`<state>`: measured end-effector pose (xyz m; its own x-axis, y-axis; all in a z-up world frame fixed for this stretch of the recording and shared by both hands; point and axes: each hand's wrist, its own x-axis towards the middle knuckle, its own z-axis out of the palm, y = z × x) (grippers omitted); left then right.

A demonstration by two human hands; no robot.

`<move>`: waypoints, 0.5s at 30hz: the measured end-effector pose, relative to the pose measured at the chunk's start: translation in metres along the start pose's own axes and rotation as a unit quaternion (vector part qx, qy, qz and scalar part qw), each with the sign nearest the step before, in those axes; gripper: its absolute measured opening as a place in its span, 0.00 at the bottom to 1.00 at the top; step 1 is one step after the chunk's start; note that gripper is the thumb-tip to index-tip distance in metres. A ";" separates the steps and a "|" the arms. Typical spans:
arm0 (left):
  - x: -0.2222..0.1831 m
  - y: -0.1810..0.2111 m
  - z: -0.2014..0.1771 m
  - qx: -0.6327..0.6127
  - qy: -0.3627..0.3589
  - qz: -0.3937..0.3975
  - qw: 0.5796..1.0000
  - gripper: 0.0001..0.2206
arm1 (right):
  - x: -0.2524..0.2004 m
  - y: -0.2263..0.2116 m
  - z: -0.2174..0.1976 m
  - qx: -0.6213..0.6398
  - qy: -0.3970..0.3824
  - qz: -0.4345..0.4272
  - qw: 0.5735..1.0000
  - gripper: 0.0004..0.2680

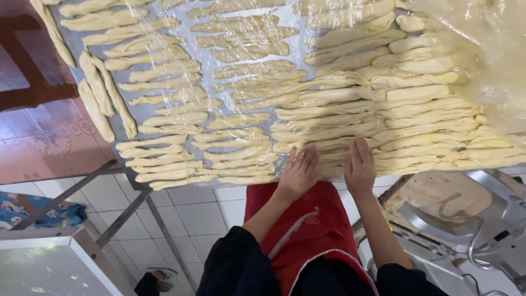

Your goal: Rolling out small portions of dough using a rolling pin on a stainless steel table.

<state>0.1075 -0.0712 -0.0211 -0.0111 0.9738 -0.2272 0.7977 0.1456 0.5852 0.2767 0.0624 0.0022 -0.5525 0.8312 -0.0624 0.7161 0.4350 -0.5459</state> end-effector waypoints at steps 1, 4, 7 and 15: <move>0.002 -0.001 0.000 0.001 -0.001 0.004 1.000 0.34 | 0.001 -0.003 0.004 -0.001 0.004 0.002 1.000 0.15; 0.011 -0.004 -0.015 0.006 -0.111 -0.023 0.994 0.37 | 0.005 -0.009 0.015 -0.030 -0.083 -0.063 0.994 0.24; 0.022 -0.006 -0.048 0.032 -0.105 -0.005 0.994 0.40 | 0.012 -0.008 0.008 -0.050 -0.117 -0.030 0.991 0.26; 0.012 -0.045 -0.093 0.081 -0.070 -0.017 0.994 0.38 | 0.107 0.059 -0.123 -0.126 0.139 0.150 0.971 0.31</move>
<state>0.0156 -0.0502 0.0226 0.0346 0.9334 -0.3573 0.8850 0.1374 0.4448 0.3115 0.2196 0.0660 -0.1907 0.9798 0.0598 0.9282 0.1998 -0.3138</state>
